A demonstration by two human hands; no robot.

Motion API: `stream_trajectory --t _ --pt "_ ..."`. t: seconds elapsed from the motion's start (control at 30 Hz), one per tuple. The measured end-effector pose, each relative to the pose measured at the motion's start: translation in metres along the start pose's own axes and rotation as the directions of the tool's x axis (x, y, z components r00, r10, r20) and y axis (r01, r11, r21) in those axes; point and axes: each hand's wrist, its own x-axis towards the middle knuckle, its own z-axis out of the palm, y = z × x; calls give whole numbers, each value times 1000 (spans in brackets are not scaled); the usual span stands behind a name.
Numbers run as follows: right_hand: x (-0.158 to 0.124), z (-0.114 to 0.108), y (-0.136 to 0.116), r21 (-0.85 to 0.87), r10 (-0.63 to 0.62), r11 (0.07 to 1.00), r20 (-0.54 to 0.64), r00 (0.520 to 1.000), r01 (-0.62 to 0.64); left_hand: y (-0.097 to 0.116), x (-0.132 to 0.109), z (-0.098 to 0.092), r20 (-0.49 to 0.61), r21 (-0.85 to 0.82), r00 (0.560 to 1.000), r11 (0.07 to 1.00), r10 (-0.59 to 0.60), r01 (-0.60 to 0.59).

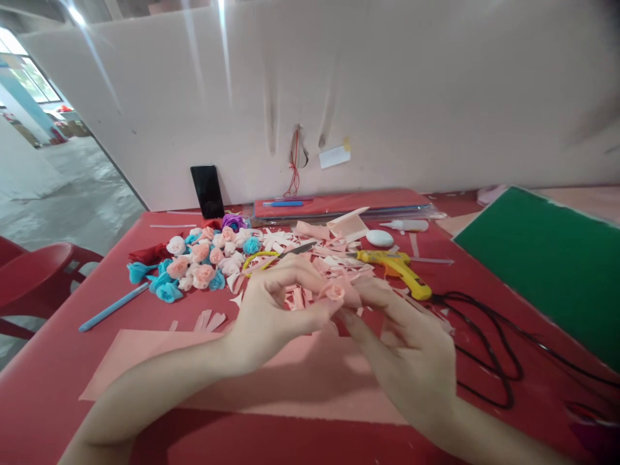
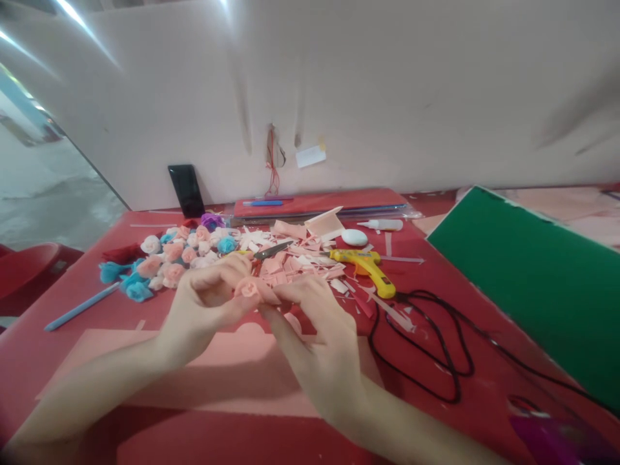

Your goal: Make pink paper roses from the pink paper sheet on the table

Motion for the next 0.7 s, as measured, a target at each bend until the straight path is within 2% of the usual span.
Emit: stream_trajectory --t 0.1,0.27,0.43,0.53,0.63,0.7 --pt "1 0 -2 39 31 999 1 1000 -31 -1 0 -1 16 -22 999 999 -33 33" --pt "1 -2 -1 152 42 986 129 991 -61 -2 -1 0 29 -74 998 995 -61 63" --pt "-3 -3 3 189 60 979 72 996 -73 -5 -2 3 -31 -127 997 989 -73 69" --pt "-5 -5 4 294 109 946 113 988 -138 -5 -2 1 24 -173 996 981 -90 93" --pt "-4 -10 2 417 151 889 123 981 -189 -5 0 -5 113 -221 992 972 -53 77" --pt "-4 -12 -1 466 165 860 127 978 -206 -7 1 -9 133 -229 990 970 -45 75"
